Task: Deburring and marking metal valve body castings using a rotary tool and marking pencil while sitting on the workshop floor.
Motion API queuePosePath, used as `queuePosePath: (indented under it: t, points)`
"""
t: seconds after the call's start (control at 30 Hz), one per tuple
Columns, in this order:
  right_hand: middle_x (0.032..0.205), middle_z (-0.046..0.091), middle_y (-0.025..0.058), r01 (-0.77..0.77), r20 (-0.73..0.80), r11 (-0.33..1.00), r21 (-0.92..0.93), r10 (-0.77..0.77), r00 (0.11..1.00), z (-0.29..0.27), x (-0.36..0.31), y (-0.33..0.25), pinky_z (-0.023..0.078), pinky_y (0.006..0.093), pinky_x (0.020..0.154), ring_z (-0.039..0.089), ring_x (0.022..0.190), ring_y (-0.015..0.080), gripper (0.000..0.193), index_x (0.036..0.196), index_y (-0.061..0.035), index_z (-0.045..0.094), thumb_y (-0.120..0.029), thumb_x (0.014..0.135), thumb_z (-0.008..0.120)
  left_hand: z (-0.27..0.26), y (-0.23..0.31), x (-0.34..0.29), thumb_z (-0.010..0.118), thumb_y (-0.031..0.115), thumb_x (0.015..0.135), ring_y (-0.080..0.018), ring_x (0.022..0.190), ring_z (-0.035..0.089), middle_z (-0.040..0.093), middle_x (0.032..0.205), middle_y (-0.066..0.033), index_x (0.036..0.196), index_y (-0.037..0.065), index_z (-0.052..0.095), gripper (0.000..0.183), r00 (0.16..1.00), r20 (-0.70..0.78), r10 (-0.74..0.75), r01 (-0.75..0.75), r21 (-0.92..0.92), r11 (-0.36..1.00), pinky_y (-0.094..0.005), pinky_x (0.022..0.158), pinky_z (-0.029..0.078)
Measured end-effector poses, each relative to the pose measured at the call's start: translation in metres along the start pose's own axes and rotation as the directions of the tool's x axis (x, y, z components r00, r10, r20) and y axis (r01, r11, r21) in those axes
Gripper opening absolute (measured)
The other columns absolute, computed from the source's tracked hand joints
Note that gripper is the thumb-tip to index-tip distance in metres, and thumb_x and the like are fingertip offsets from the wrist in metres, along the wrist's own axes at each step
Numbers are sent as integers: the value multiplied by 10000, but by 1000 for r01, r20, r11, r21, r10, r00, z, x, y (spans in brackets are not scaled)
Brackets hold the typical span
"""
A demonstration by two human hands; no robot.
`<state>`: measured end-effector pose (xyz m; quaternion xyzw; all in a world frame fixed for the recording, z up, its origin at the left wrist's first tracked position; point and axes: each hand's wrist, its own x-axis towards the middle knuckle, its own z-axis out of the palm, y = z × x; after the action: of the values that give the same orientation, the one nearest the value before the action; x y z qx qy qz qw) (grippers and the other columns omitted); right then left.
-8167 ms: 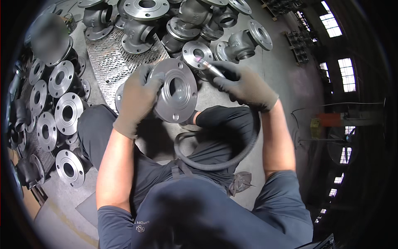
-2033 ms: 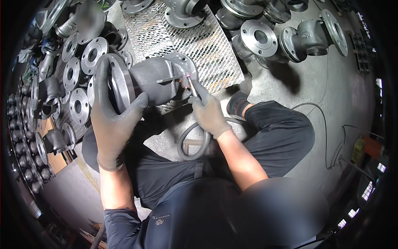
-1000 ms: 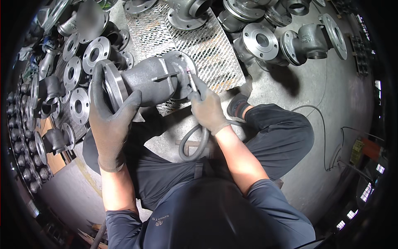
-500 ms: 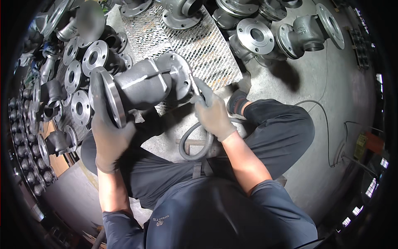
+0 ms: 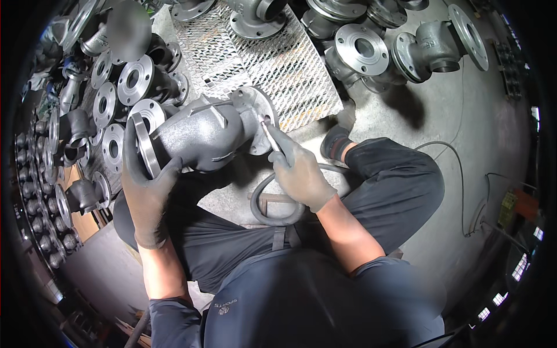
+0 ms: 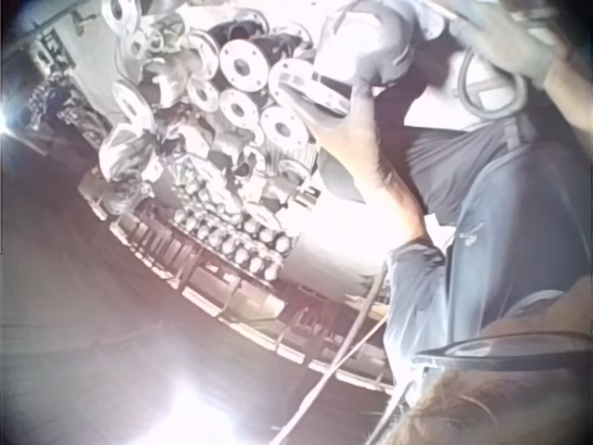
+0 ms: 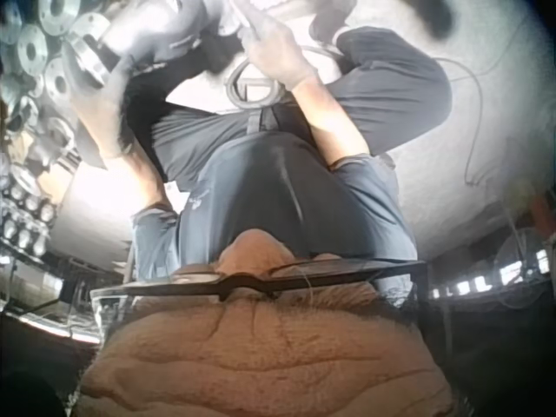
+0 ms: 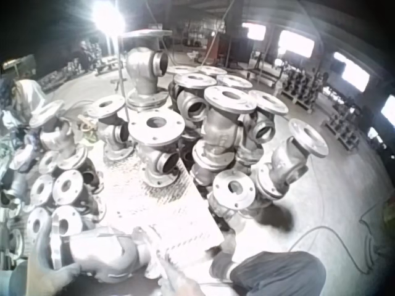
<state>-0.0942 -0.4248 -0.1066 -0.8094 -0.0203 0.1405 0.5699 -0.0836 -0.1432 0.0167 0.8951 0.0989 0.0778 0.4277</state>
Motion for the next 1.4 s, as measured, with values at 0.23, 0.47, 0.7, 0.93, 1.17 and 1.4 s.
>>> queuePosePath:
  t: [0.23,0.47,0.7,0.93,1.17,1.4]
  points:
    - [1371,700,376,-76,7,997,30,76,997,-13,5,-10,549,504,1094,716,1259,498,573,1607,42,538,-47,1040,553,9,23,4,944,263,797,-285,1492,529,550,1633,-217,1697,-32,454,1066,983,-41,-176,169,-145,975,-419,1259,404]
    - [1360,721,346,-71,-78,996,55,75,994,-23,15,-9,556,471,1088,755,1209,440,555,1593,47,551,-64,1050,560,8,-7,2,865,49,737,-442,1415,633,610,1559,-293,1717,-58,341,1116,913,235,333,-395,304,867,-490,1188,505]
    - [1113,820,196,-44,-75,999,-25,43,996,-16,16,7,608,359,856,764,899,199,585,1633,-18,553,-42,1051,594,1,-24,-8,688,-75,743,-383,1422,654,517,1668,-314,1791,46,249,1142,930,206,304,-362,376,853,-454,1133,553]
    - [1314,751,291,63,-68,997,-44,-65,996,-14,7,-2,567,438,1052,742,1205,371,543,1587,28,576,-66,1052,601,2,-15,-9,800,104,737,-415,1433,654,551,1633,-333,1790,62,250,1189,990,58,131,-139,146,979,-440,1157,536]
    - [1274,788,261,75,-81,996,-52,-79,994,-15,10,8,585,401,1004,799,1093,304,566,1601,10,571,-55,1040,619,6,-7,0,875,173,772,-353,1552,551,517,1687,-305,1729,-54,339,1120,999,-6,38,-36,179,983,-416,1271,429]
    - [1393,724,328,-56,-44,996,76,59,997,-14,13,2,547,461,1114,720,1304,447,541,1571,48,583,-79,1045,583,13,-1,11,932,239,805,-303,1475,587,539,1652,-288,1703,-98,361,1117,997,-73,32,-18,188,982,-410,1243,447]
